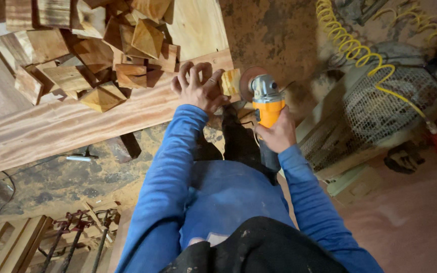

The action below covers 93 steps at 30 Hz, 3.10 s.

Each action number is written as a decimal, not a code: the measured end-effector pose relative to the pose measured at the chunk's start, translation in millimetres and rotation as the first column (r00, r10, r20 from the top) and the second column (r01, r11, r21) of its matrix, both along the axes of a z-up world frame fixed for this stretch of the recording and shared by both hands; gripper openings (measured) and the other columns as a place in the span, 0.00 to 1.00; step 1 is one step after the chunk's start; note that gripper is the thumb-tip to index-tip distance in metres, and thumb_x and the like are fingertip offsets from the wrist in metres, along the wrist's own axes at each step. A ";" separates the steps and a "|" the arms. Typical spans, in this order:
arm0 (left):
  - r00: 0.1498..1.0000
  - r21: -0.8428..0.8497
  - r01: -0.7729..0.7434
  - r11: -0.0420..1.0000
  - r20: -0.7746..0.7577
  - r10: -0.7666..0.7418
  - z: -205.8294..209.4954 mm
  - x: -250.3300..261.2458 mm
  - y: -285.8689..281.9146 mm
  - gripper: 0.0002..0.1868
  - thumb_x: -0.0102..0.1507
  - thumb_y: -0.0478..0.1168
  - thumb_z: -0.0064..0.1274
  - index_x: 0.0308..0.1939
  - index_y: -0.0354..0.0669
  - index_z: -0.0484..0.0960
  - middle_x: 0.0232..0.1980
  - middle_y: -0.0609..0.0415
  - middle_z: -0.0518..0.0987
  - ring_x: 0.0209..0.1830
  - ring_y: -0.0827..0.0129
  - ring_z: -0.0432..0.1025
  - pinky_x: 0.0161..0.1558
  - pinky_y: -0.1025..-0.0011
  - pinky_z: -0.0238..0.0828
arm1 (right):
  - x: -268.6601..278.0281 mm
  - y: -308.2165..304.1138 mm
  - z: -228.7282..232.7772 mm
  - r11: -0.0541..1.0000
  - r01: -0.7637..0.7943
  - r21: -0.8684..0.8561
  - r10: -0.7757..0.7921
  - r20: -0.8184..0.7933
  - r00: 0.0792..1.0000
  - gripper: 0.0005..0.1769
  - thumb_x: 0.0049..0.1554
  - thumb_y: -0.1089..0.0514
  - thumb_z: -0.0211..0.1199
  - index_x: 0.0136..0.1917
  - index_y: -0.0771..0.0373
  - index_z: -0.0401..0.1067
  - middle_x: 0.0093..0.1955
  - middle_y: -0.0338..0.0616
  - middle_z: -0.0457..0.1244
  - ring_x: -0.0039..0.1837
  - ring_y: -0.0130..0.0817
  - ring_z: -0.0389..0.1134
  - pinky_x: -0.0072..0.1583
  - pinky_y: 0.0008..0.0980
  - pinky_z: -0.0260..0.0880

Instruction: The person uses an angle grinder with a sanding disc to smooth the edges of small wooden blocks. They pick up each block from a pile on a workbench, sand it, and place it back down, repeating the process continuously.

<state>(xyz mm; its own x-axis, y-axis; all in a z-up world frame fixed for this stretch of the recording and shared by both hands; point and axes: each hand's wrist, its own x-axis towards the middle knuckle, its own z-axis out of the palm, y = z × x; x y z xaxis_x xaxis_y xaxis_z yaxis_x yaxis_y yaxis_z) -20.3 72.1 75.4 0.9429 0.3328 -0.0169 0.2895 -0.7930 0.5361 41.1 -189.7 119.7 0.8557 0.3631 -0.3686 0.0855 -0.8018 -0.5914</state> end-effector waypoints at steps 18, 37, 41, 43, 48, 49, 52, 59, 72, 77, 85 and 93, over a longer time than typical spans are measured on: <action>0.825 -0.085 -0.467 0.880 -0.399 0.400 -14.1 9.8 -54.9 0.45 0.48 0.67 0.69 0.59 0.45 0.73 0.64 0.40 0.67 0.67 0.40 0.58 0.67 0.42 0.55 | 3.4 -25.1 22.4 0.979 0.153 0.137 -0.133 -0.144 0.981 0.27 0.46 0.55 0.75 0.57 0.66 0.71 0.50 0.49 0.70 0.51 0.42 0.73 0.57 0.38 0.72; 0.996 -0.058 -0.087 0.995 0.018 0.088 -15.5 1.7 -11.9 0.38 0.41 0.59 0.74 0.57 0.68 0.85 0.59 0.53 0.71 0.61 0.48 0.59 0.60 0.46 0.56 | 14.7 10.4 10.5 0.998 -0.023 0.060 0.026 -0.056 0.998 0.40 0.42 0.53 0.76 0.60 0.72 0.60 0.51 0.61 0.67 0.54 0.58 0.71 0.55 0.48 0.71; 0.997 -0.083 -0.069 0.994 0.019 0.071 -15.2 2.4 -11.3 0.39 0.42 0.60 0.74 0.58 0.65 0.85 0.58 0.55 0.72 0.62 0.48 0.59 0.60 0.46 0.55 | 16.9 5.6 2.8 0.999 -0.034 0.028 0.035 -0.024 0.999 0.41 0.41 0.52 0.76 0.60 0.73 0.60 0.51 0.61 0.67 0.53 0.58 0.70 0.55 0.48 0.70; 0.997 -0.096 -0.069 0.993 0.022 0.071 -15.1 1.2 -11.1 0.39 0.42 0.61 0.74 0.57 0.64 0.85 0.57 0.56 0.72 0.62 0.49 0.59 0.60 0.46 0.55 | 19.9 -2.3 -1.2 0.991 -0.103 0.082 0.098 0.059 0.993 0.38 0.43 0.54 0.76 0.60 0.71 0.63 0.53 0.61 0.66 0.56 0.58 0.69 0.59 0.48 0.70; 0.996 -0.085 -0.082 0.993 0.014 0.083 -15.2 3.8 -12.1 0.38 0.42 0.61 0.74 0.57 0.65 0.85 0.57 0.56 0.72 0.63 0.49 0.59 0.60 0.46 0.55 | 21.6 -13.1 -4.0 0.994 -0.079 0.072 0.074 0.074 0.995 0.37 0.44 0.54 0.77 0.60 0.72 0.65 0.54 0.62 0.65 0.57 0.58 0.68 0.60 0.48 0.68; 0.996 -0.082 -0.083 0.993 0.007 0.084 -15.3 3.8 -12.0 0.38 0.42 0.61 0.74 0.56 0.65 0.85 0.57 0.56 0.72 0.63 0.49 0.59 0.60 0.46 0.55 | 19.5 -12.0 -3.3 0.990 -0.070 0.118 0.066 0.044 0.997 0.37 0.44 0.53 0.76 0.61 0.72 0.64 0.54 0.61 0.66 0.57 0.57 0.69 0.60 0.47 0.69; 0.996 -0.073 -0.084 0.994 -0.009 0.084 -15.3 3.4 -13.9 0.39 0.41 0.61 0.74 0.56 0.65 0.85 0.58 0.55 0.72 0.63 0.48 0.59 0.59 0.46 0.55 | 12.3 -4.9 0.6 0.994 -0.047 0.101 0.047 -0.007 0.999 0.44 0.43 0.52 0.77 0.63 0.75 0.60 0.54 0.62 0.65 0.56 0.58 0.69 0.58 0.47 0.69; 0.997 -0.066 -0.072 0.995 0.018 0.073 -14.3 2.1 -11.8 0.38 0.44 0.61 0.74 0.58 0.65 0.85 0.59 0.56 0.72 0.62 0.49 0.59 0.60 0.46 0.56 | 10.2 0.3 8.6 0.999 0.002 0.051 0.000 -0.043 0.999 0.41 0.41 0.52 0.77 0.62 0.71 0.63 0.52 0.61 0.68 0.55 0.57 0.71 0.57 0.48 0.70; 0.997 -0.015 -0.067 0.998 -0.023 0.067 -15.6 5.2 -14.6 0.39 0.43 0.64 0.73 0.58 0.67 0.85 0.59 0.50 0.70 0.63 0.45 0.58 0.61 0.45 0.54 | 14.7 6.5 7.1 0.986 -0.023 0.164 0.038 -0.087 0.996 0.42 0.44 0.52 0.75 0.64 0.73 0.60 0.56 0.58 0.66 0.57 0.50 0.71 0.60 0.43 0.71; 0.998 -0.049 -0.060 0.997 -0.009 0.059 -16.2 1.7 -13.2 0.39 0.43 0.62 0.73 0.58 0.65 0.84 0.59 0.52 0.71 0.63 0.46 0.59 0.61 0.45 0.55 | 24.5 5.0 -1.3 0.987 -0.017 0.157 0.032 -0.092 0.995 0.43 0.42 0.53 0.75 0.65 0.72 0.60 0.55 0.58 0.66 0.55 0.50 0.70 0.59 0.42 0.71; 0.992 0.006 -0.076 0.997 -0.102 0.076 -30.4 -1.6 -13.5 0.35 0.61 0.44 0.61 0.74 0.64 0.73 0.64 0.56 0.73 0.68 0.51 0.61 0.65 0.47 0.57 | 31.3 -25.3 -5.0 0.994 0.073 0.082 -0.071 -0.026 0.997 0.36 0.41 0.52 0.77 0.59 0.68 0.67 0.52 0.55 0.67 0.55 0.51 0.70 0.58 0.44 0.70; 0.846 0.030 -0.469 0.883 -0.274 0.458 -8.6 16.0 -59.0 0.53 0.41 0.68 0.72 0.57 0.39 0.70 0.61 0.36 0.68 0.64 0.40 0.58 0.64 0.41 0.55 | 23.9 -24.6 12.9 0.984 0.140 0.113 -0.137 -0.034 0.990 0.39 0.41 0.52 0.76 0.60 0.69 0.63 0.52 0.54 0.67 0.54 0.49 0.70 0.57 0.44 0.70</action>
